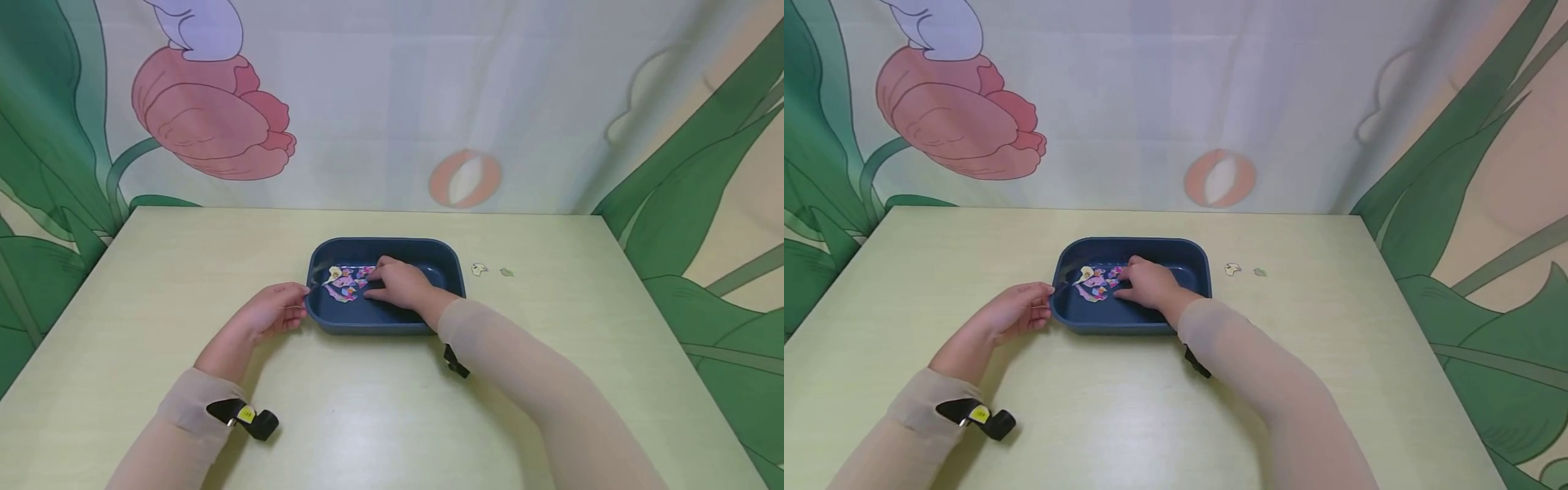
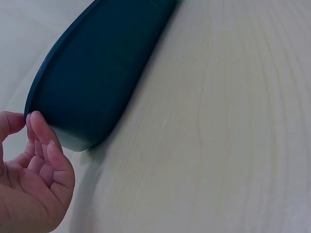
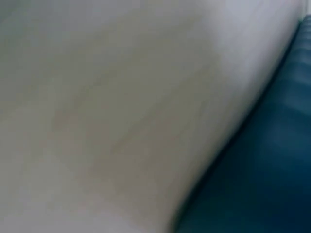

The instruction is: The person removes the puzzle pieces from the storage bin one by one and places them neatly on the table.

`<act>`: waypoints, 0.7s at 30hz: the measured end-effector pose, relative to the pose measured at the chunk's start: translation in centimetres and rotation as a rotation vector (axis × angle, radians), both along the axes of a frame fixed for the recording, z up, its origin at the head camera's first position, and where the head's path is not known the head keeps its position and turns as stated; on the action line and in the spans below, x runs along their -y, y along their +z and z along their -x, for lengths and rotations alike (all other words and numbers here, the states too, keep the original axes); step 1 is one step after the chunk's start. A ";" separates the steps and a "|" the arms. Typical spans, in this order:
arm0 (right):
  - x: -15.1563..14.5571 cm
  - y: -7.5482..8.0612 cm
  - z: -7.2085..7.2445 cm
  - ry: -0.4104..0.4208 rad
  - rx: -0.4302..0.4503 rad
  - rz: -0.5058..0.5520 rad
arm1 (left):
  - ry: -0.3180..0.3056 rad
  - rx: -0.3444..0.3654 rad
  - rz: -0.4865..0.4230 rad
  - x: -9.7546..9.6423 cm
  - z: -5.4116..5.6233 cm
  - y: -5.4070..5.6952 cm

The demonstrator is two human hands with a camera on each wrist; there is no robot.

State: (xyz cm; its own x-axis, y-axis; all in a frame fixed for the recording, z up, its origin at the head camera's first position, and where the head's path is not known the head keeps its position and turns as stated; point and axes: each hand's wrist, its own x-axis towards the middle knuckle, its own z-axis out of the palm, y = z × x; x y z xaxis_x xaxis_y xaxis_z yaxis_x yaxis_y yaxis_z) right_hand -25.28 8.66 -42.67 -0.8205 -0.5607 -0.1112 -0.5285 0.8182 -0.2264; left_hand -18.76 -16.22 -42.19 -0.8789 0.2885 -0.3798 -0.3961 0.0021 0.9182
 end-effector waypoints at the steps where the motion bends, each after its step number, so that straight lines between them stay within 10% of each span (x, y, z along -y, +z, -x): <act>1: 0.1 0.0 0.0 0.019 -0.021 -0.035 | 0.001 0.000 0.002 0.0 0.0 0.0; 8: 0.2 0.0 -0.4 0.122 -0.084 -0.144 | -0.013 -0.006 -0.001 0.0 -0.1 -0.1; 21: -0.1 -0.6 0.4 0.140 0.178 0.187 | 0.003 -0.001 0.008 -0.1 0.1 -0.1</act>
